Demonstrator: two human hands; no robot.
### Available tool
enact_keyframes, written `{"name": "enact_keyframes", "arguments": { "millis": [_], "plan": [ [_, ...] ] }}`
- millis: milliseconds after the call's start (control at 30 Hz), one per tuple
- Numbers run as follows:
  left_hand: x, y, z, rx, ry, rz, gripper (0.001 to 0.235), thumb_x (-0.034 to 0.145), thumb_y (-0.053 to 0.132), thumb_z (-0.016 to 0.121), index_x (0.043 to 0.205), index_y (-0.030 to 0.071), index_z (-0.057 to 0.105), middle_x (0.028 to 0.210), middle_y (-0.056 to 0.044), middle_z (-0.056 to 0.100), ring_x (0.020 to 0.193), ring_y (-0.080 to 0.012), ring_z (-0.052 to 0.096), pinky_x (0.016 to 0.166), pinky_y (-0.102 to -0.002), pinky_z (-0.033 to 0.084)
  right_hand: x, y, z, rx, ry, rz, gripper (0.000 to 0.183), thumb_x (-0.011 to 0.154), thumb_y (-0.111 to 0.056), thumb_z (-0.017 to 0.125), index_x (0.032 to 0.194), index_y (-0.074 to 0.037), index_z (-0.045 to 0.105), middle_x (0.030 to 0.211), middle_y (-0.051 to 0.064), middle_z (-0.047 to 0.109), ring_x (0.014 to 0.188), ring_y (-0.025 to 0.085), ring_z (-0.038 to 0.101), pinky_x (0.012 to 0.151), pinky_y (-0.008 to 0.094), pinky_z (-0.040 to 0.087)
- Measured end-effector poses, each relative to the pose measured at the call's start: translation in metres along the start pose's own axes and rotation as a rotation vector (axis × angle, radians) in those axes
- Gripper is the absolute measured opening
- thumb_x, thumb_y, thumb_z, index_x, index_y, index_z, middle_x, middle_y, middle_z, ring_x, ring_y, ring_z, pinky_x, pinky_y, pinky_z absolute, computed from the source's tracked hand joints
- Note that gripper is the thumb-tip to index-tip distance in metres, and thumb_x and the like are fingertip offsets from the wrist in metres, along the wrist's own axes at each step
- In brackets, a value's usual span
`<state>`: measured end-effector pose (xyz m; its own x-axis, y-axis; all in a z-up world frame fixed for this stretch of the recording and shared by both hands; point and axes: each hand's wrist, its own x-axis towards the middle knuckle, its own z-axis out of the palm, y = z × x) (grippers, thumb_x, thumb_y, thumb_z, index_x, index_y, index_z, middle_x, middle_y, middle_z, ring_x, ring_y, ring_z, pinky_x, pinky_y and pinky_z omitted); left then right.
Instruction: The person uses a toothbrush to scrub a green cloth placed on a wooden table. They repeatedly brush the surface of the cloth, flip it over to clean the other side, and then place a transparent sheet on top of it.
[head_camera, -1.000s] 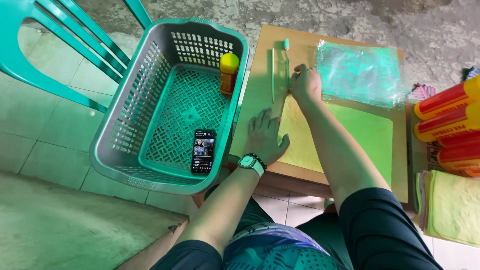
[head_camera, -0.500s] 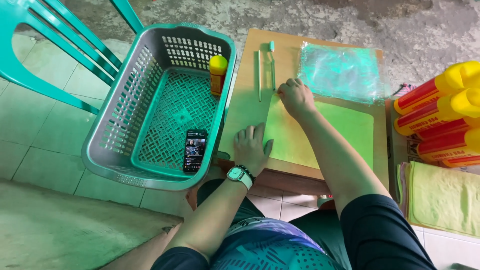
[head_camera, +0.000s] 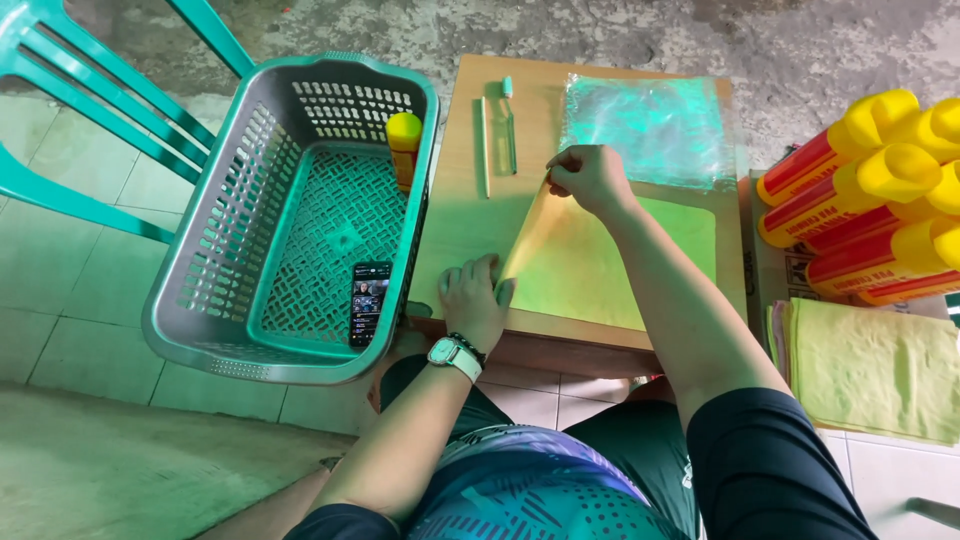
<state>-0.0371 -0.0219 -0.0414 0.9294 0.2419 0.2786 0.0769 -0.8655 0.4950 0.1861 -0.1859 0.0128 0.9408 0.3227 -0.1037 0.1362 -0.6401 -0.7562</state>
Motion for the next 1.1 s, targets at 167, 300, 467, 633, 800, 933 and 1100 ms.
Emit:
{"name": "enact_keyframes", "arguments": {
  "millis": [167,300,467,633,800,933,1100],
  "plan": [
    [0.001,-0.001,0.002,0.060,-0.069,-0.002,0.023,0.088,0.038,0.071,0.102,0.021,0.067,0.084,0.000,0.062,0.085,-0.0245,0.066,0.102,-0.048,0.038,-0.023,-0.025,-0.021,0.088,0.015,0.064,0.012,0.079,-0.035,0.064,0.078,-0.028,0.074,0.066,-0.011,0.072,0.069,0.003,0.074,0.068,0.015,0.049],
    [-0.012,0.017,-0.009,0.019,-0.065,0.045,0.017,0.083,0.032,0.074,0.098,0.026,0.067,0.080,0.005,0.064,0.082,-0.0229,0.066,0.099,-0.047,0.041,-0.051,-0.041,-0.044,0.131,-0.006,0.070,0.027,0.079,-0.039,0.076,0.093,-0.016,0.076,0.074,0.000,0.074,0.073,0.009,0.074,0.071,0.018,0.050],
    [-0.026,0.050,-0.014,-0.204,-0.043,0.156,0.017,0.089,0.026,0.070,0.106,0.023,0.071,0.084,0.000,0.066,0.082,-0.0256,0.069,0.083,-0.040,0.053,-0.025,0.023,-0.050,0.107,0.055,0.061,0.032,0.075,-0.016,0.074,0.107,-0.010,0.075,0.081,0.005,0.071,0.070,0.016,0.075,0.067,0.026,0.060],
    [-0.021,0.095,-0.020,-0.516,-0.144,0.078,0.021,0.091,0.024,0.071,0.110,0.014,0.072,0.089,-0.008,0.070,0.086,-0.0298,0.072,0.075,-0.038,0.059,-0.051,0.033,-0.086,0.096,0.146,0.071,0.038,0.077,-0.015,0.072,0.115,-0.012,0.068,0.088,0.003,0.074,0.069,0.014,0.073,0.068,0.026,0.057],
    [-0.021,0.141,-0.013,-0.696,-0.255,0.043,0.027,0.088,0.019,0.073,0.114,0.012,0.070,0.092,-0.012,0.073,0.088,-0.0294,0.074,0.078,-0.037,0.061,-0.079,0.044,-0.119,0.037,0.211,0.098,0.034,0.083,-0.020,0.075,0.116,-0.017,0.064,0.090,-0.002,0.075,0.069,0.009,0.071,0.068,0.023,0.052],
    [-0.024,0.168,0.001,-0.763,-0.328,0.072,0.028,0.090,0.018,0.072,0.117,0.010,0.069,0.096,-0.018,0.073,0.089,-0.0310,0.074,0.079,-0.036,0.062,-0.080,0.079,-0.129,0.007,0.299,0.071,0.027,0.084,-0.022,0.077,0.110,-0.017,0.071,0.089,0.000,0.073,0.077,0.013,0.069,0.072,0.028,0.051],
    [-0.030,0.183,0.026,-0.727,-0.368,0.147,0.028,0.093,0.020,0.068,0.119,0.013,0.068,0.097,-0.016,0.071,0.090,-0.0317,0.073,0.077,-0.038,0.062,-0.087,0.116,-0.136,-0.074,0.395,-0.023,0.018,0.083,-0.022,0.079,0.101,-0.023,0.078,0.088,0.002,0.073,0.085,0.020,0.070,0.076,0.032,0.052]
  ]
}}
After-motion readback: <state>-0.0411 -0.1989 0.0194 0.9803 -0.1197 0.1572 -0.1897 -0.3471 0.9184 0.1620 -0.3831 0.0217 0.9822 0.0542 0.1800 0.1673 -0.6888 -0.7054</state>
